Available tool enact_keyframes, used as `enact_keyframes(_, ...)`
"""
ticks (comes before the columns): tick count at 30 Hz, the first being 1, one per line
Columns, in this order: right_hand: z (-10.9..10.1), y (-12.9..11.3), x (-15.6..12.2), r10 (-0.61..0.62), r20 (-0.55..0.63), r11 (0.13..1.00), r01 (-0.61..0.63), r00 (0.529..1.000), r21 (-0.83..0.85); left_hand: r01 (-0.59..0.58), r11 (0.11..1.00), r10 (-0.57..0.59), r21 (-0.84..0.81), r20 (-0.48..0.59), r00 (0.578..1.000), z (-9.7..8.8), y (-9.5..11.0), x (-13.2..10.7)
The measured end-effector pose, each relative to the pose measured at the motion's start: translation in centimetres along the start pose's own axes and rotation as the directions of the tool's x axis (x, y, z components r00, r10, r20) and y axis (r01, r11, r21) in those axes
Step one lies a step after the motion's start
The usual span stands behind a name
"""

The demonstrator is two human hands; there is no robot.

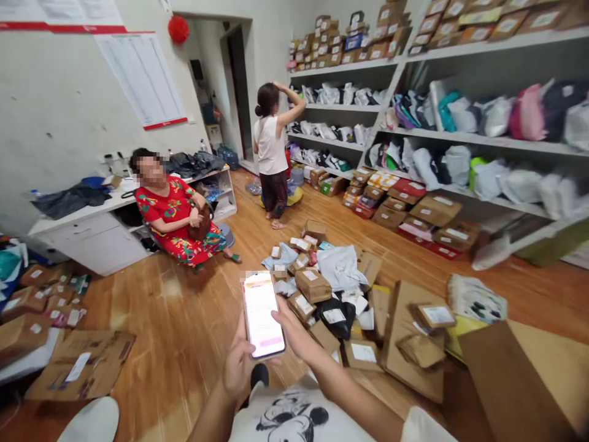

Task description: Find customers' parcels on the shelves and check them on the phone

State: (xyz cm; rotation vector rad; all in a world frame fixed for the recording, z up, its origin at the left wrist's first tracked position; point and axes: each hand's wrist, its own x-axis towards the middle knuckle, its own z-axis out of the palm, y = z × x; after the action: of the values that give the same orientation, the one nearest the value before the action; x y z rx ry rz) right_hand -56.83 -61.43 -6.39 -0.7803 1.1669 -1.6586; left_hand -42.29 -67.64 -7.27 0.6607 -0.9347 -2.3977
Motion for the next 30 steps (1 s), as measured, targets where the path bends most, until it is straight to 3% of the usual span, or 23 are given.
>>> enact_keyframes(5,1.3,0.9,1.9,-0.068,-0.109,0.997,0.070,0.992,0.014,0.122,0.985,-0.135,0.123,0.099,0.986,-1.2,4.4,3.6)
enact_keyframes(10,2.3,0.5,3.4,-0.058,-0.250,0.998,0.060,0.966,0.000,0.162,0.962,-0.187,0.219,0.102,0.977,-1.6,5.7,5.8)
enact_keyframes(15,3.5,0.0,4.3,-0.069,-0.344,0.997,0.049,0.936,-0.065,0.181,0.971,-0.212,0.154,0.221,0.952,-1.9,6.6,7.2)
enact_keyframes(23,2.5,0.5,5.0,-0.106,-0.309,0.992,0.077,0.945,-0.104,0.153,0.975,-0.191,0.158,0.264,0.945,-2.3,7.1,8.0)
enact_keyframes(30,2.5,0.6,5.1,-0.099,-0.239,0.990,0.070,0.966,-0.126,0.151,0.976,-0.183,0.154,0.226,0.957,-2.4,7.2,7.8)
